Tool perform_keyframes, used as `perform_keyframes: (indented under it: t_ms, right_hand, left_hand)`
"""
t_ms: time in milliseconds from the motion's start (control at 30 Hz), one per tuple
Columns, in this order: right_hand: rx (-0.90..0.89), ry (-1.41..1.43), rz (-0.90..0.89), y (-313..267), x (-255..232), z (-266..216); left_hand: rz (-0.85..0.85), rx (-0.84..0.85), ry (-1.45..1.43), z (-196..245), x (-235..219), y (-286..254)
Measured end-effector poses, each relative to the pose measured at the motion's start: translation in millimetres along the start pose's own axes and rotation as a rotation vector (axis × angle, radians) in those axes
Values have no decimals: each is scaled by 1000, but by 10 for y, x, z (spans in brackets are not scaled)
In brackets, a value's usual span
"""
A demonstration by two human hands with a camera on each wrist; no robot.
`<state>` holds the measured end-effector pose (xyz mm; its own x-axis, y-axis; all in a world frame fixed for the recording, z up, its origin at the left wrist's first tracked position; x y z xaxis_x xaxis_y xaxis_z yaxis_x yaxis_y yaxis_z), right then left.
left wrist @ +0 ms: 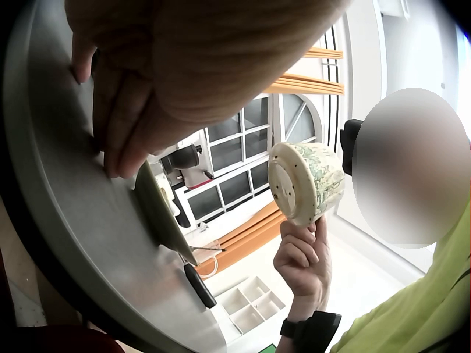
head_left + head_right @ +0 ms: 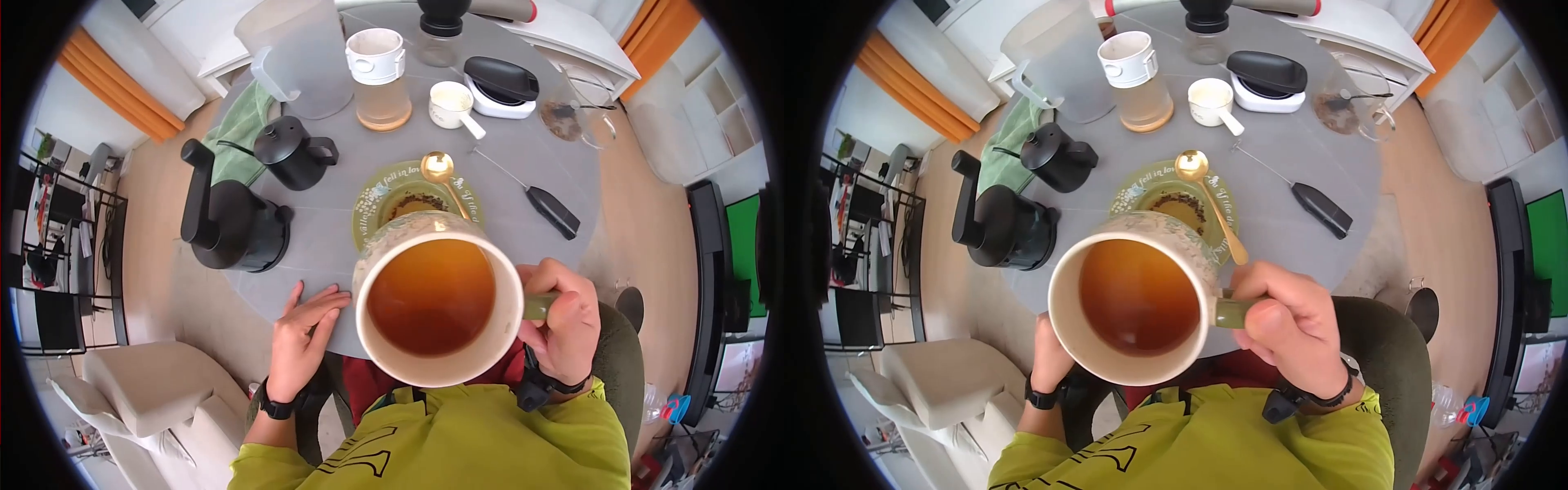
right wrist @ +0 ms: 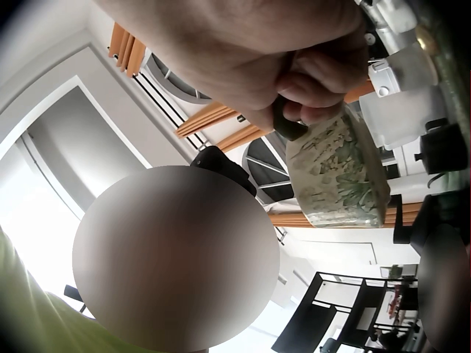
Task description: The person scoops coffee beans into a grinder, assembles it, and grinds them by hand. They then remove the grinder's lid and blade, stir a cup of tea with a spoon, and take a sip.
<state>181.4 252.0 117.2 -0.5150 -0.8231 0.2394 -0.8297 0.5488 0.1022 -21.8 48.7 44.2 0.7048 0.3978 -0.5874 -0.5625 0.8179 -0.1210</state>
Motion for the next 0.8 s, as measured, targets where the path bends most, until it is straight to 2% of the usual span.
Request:
perform_keyframes:
  t_ms: [233,367,800]
  right_hand:
    - [5,-47,84,-14,2,-9]
    - [40,-33,28,-7,24,-20]
    - [19,-2,49,-20,3,13]
  left_hand:
    - [17,142,-24,-76,44,14]
    - [27,65,-9,-44,8,3]
    - [28,127,1,-70,30,20]
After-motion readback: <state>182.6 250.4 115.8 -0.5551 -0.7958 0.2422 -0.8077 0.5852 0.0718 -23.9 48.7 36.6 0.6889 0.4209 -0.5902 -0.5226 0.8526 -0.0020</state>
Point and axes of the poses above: each hand's wrist, its own y-axis towards the middle knuckle, its own x-axis out of the palm, z = x × y, the point moved 3 cm from there along y, towards the middle knuckle, and after that the axes turned 1 degree about -x, right-handed, at the moved point
